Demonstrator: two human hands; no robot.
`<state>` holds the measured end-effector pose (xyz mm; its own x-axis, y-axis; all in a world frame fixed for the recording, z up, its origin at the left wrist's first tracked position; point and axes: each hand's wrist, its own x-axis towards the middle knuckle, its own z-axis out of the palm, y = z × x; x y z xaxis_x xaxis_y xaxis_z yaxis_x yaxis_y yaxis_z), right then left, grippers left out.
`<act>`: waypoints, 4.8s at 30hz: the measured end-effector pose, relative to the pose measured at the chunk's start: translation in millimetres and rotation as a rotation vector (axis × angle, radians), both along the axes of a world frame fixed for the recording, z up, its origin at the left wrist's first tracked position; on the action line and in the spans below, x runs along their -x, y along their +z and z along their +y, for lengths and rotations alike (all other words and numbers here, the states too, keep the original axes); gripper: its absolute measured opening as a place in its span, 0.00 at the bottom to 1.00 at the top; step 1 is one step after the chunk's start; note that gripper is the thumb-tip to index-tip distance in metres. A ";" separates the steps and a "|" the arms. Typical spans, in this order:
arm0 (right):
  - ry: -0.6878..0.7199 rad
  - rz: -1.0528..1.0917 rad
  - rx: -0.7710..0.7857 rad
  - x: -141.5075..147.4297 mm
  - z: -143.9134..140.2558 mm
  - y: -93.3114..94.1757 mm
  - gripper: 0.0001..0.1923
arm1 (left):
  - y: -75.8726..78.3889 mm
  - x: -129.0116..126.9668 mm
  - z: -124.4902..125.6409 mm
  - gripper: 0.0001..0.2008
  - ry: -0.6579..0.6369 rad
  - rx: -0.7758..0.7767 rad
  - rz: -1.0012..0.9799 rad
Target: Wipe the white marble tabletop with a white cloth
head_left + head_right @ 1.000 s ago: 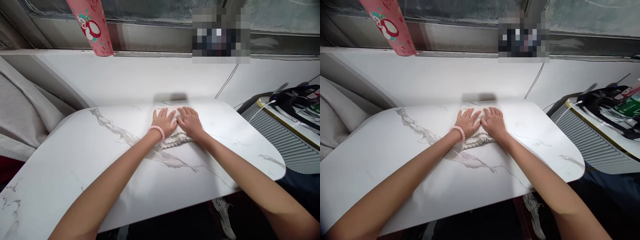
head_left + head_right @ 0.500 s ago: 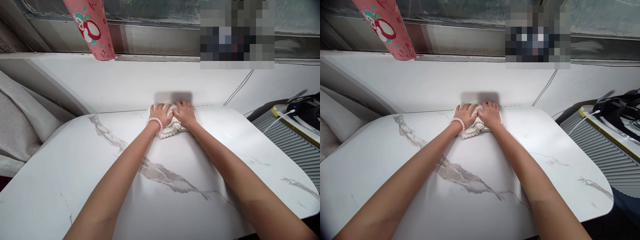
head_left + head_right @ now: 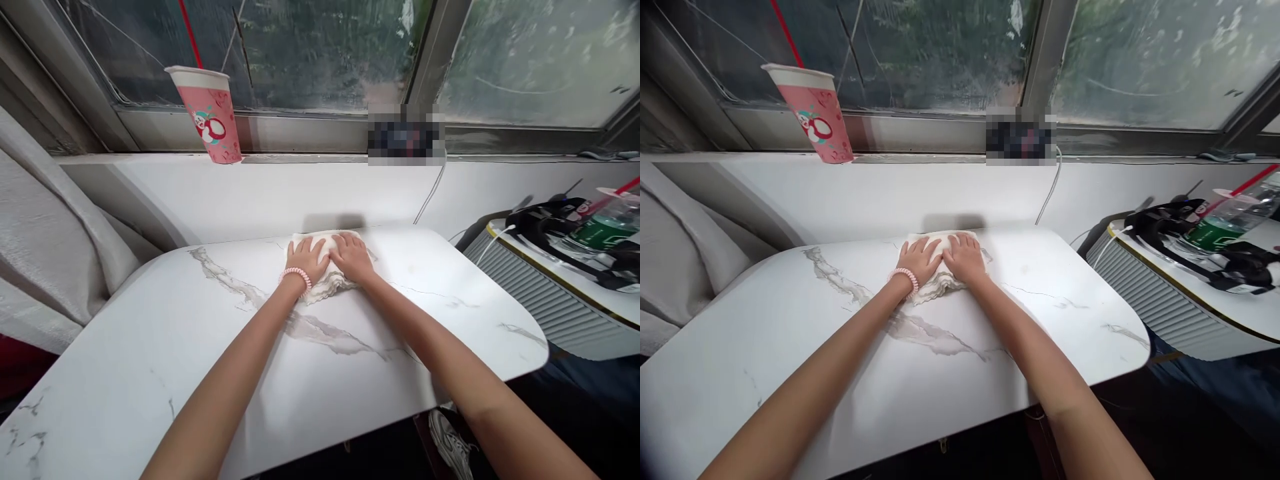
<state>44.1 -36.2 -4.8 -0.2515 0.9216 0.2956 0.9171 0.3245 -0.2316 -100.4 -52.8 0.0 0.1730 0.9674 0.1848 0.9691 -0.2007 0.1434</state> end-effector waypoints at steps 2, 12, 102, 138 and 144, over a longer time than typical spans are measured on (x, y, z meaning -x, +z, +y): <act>-0.005 0.008 -0.008 -2.2 -21.4 0.0 0.24 | 2.0 -0.6 -19.7 0.26 -0.023 0.000 0.016; 0.142 0.033 -0.061 -22.0 -166.0 -1.2 0.26 | -1.7 -5.3 -171.4 0.28 -0.069 -0.051 0.085; 0.221 0.143 -0.077 116.9 -49.8 2.2 0.18 | -5.8 103.3 -51.5 0.22 0.080 -0.156 -0.063; 0.221 0.283 -0.045 221.3 -0.8 0.2 0.21 | 5.1 209.4 8.8 0.22 0.047 -0.022 -0.099; 0.231 0.232 -0.101 242.8 16.8 -3.6 0.20 | 1.0 239.3 26.1 0.24 -0.047 -0.058 -0.085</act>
